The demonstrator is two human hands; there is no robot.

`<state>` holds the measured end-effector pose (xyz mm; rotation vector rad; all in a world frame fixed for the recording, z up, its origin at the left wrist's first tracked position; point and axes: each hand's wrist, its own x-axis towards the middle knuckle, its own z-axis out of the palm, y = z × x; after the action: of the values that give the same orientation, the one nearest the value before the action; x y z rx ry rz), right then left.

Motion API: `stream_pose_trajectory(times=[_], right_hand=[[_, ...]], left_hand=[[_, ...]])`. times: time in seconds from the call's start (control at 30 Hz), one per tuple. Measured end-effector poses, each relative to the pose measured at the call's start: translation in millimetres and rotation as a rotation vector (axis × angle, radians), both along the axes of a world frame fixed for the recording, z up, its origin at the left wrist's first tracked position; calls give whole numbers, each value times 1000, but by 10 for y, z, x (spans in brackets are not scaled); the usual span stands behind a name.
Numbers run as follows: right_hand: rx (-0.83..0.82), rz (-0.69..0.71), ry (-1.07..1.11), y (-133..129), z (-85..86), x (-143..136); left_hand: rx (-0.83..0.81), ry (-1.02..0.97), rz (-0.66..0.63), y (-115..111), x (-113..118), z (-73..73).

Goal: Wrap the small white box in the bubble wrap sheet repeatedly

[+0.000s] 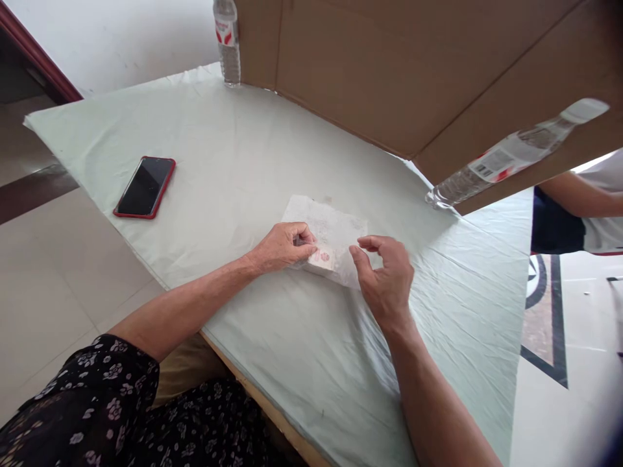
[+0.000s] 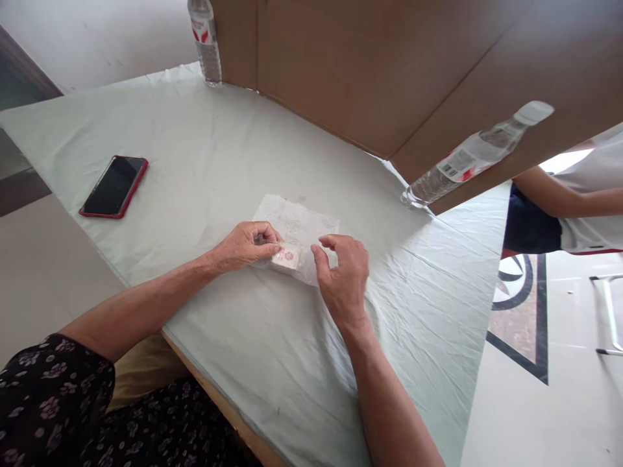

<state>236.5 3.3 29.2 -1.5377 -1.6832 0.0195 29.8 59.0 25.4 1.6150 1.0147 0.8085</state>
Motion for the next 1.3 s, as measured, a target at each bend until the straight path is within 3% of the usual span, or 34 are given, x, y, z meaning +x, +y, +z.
stream_pose_trajectory(times=[0.13, 0.27, 0.37, 0.53, 0.97, 1.2, 1.3], right_hand=[[105, 126, -272, -153, 124, -182], [55, 304, -403, -158, -13, -296], [59, 286, -447, -136, -109, -306], [57, 247, -516, -144, -118, -322], [36, 197, -696, -109, -57, -406], [39, 197, -707, -107, -41, -416], [50, 202, -699, -103, -43, -418]], left_hand=[[-9, -28, -16, 16, 11, -21], [27, -15, -26, 40, 8, -38], [51, 62, -52, 55, -45, 7], [35, 248, -127, 81, -206, 137], [127, 515, 24, 153, -294, 141], [-24, 441, 149, 208, -464, 137], [-205, 418, 171, 118, -558, 196]])
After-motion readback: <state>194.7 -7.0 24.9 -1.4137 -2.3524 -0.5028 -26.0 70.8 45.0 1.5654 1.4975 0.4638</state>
